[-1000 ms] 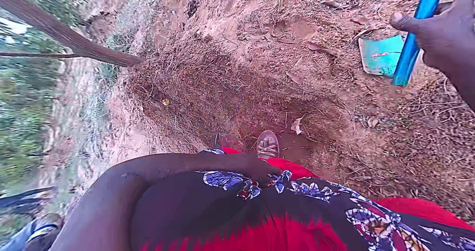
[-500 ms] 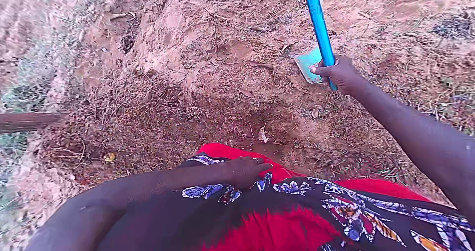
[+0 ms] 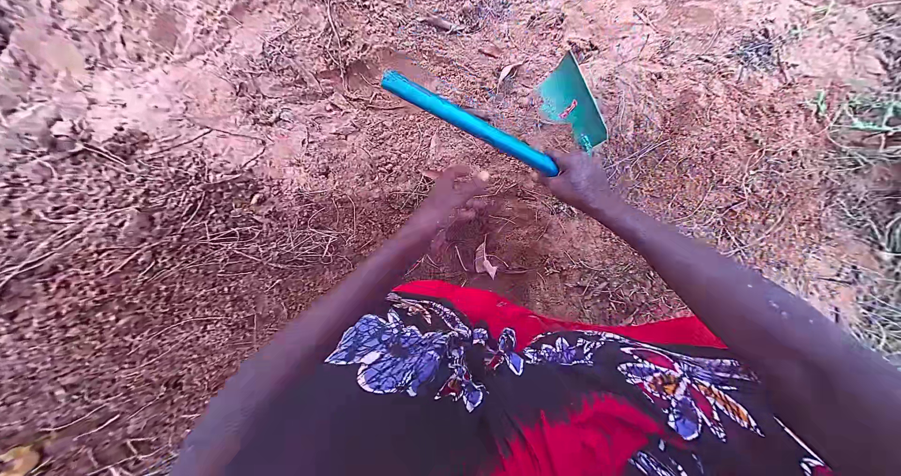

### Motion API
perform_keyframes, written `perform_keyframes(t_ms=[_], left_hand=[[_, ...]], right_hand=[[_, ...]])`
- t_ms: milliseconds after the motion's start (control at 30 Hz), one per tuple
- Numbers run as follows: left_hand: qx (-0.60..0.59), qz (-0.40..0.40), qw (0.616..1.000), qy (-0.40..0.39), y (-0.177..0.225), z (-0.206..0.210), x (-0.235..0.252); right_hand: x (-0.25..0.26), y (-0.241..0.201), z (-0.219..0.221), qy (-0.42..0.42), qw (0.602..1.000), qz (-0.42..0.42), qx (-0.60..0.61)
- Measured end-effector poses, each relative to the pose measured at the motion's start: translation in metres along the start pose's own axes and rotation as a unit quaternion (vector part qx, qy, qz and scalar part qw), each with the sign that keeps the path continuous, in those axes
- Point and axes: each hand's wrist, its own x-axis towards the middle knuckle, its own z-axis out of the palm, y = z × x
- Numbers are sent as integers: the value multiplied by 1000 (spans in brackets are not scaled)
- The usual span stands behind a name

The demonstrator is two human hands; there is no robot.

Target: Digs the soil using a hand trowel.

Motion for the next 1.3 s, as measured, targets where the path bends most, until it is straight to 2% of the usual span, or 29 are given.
perform_keyframes(t_ms=[133, 233, 333, 467, 567, 667, 900, 1033, 1100, 1167, 1300], left_hand=[[-198, 86, 974, 68, 15, -25, 49], [-330, 159, 930, 43, 14, -20, 75], [-431, 214, 876, -37, -4, -9, 89], [-476, 186, 858, -55, -22, -2, 72], [-458, 180, 870, -23, -17, -3, 66], [-407, 191, 893, 8, -18, -11, 51], [-342, 182, 919, 72, -16, -39, 13], [-335, 192, 913, 133, -22, -76, -11], [-357, 193, 892, 197, -26, -98, -21], [-377, 192, 880, 215, -33, -116, -33], [-355, 200, 887, 217, -27, -137, -61]], right_hand=[[-6, -29, 25, 1, 998, 41, 48], [-8, -60, 38, 40, 985, 90, 144], [-3, -86, 60, 37, 983, 122, 134], [-11, -108, 65, 12, 988, 132, 80], [-17, -107, 81, 55, 988, 85, 118], [-20, -115, 93, 69, 982, 73, 162], [-28, -166, 97, 23, 972, 77, 220], [-21, -206, 102, -55, 969, 54, 235], [-18, -231, 107, -101, 970, 35, 218], [-20, -254, 109, -136, 974, 24, 182], [-30, -281, 118, -88, 972, -21, 219]])
